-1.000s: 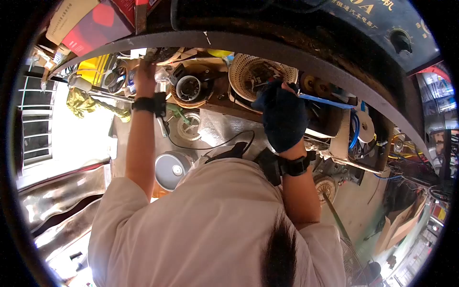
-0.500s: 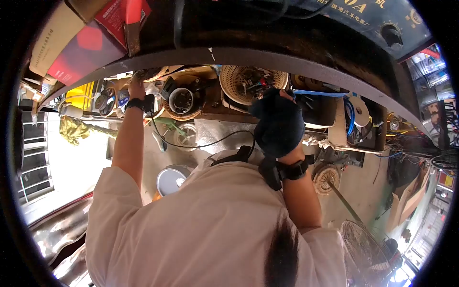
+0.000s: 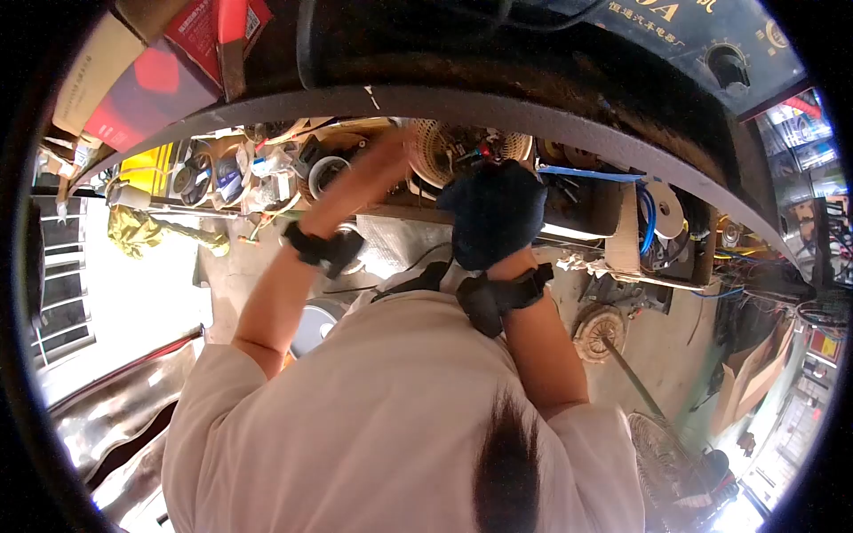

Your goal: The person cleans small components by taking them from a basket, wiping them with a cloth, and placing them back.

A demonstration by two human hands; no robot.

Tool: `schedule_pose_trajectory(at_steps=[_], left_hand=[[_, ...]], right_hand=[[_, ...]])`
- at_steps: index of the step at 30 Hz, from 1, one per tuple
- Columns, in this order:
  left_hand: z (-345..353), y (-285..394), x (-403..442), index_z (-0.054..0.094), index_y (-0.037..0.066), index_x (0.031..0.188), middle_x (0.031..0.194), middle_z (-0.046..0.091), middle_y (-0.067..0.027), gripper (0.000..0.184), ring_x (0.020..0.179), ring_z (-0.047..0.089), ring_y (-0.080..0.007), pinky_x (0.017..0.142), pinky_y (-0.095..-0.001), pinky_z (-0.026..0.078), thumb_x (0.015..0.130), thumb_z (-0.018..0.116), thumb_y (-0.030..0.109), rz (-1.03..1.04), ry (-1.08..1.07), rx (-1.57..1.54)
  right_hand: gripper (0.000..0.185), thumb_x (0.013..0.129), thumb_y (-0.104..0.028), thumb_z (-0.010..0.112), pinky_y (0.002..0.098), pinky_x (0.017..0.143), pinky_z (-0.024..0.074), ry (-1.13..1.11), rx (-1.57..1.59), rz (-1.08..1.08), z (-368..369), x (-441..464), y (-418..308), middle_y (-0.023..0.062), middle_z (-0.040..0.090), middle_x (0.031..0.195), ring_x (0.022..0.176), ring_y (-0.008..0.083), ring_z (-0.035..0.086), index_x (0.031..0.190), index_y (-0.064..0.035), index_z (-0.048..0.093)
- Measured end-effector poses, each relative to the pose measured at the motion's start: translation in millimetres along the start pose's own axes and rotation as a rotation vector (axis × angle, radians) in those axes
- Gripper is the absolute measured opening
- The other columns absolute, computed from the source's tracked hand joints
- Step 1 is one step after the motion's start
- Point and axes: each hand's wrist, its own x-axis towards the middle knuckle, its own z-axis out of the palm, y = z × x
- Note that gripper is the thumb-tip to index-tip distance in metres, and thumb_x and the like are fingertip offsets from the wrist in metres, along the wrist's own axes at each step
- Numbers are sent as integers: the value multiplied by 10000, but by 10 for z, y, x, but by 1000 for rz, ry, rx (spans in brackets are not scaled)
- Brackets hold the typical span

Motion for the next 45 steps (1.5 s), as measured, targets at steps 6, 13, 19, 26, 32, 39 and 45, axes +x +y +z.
schedule_pose_trajectory(at_steps=[6,13,19,26,32,39,45], left_hand=[[838,484,45,568,19,1163,1099,588,-213,322,991,588,-394,853,-405,473,941,577,252,336,-171,124],[1068,906,47,570,20,1099,1012,596,-201,202,960,581,-395,811,-430,481,901,543,54,527,116,53],[1168,1032,56,507,84,1285,1228,585,-129,389,1005,625,-231,871,-348,516,908,600,55,311,-336,-310],[717,-756,512,565,18,1190,1035,671,-126,287,959,653,-207,814,-343,534,921,594,114,13,174,84],[698,-1409,880,589,5,1152,1030,660,-214,329,967,638,-357,825,-417,514,834,619,80,-56,70,449],[874,-1860,1429,596,1,1156,1093,637,-236,375,1020,610,-388,843,-468,508,784,617,34,-75,-216,931],[843,-1469,1272,625,33,1122,1104,642,-203,337,1007,614,-379,829,-474,509,786,655,42,-68,-4,962]], right_hand=[[278,901,-345,493,381,714,489,314,1272,658,278,-246,232,69,637,817,752,241,610,855,-97,611],[483,988,-448,310,403,995,428,552,2030,1204,29,-233,52,110,597,1208,1111,265,572,1232,-111,554],[548,941,-510,406,393,1002,422,590,1565,901,328,-840,760,99,569,1250,1154,268,547,1281,-92,507],[509,922,-472,444,391,971,432,695,1172,909,-272,-1025,1243,95,580,1207,1120,270,554,1246,-88,523],[476,905,-440,476,388,944,440,763,1020,932,-414,-1187,1444,92,589,1171,1091,272,560,1217,-85,536],[438,886,-403,514,386,913,449,739,883,987,-537,-1369,1544,88,601,1128,1057,275,567,1182,-82,552],[407,870,-371,546,383,886,457,677,769,953,-438,-1339,1484,85,610,1091,1028,277,573,1153,-78,566]])
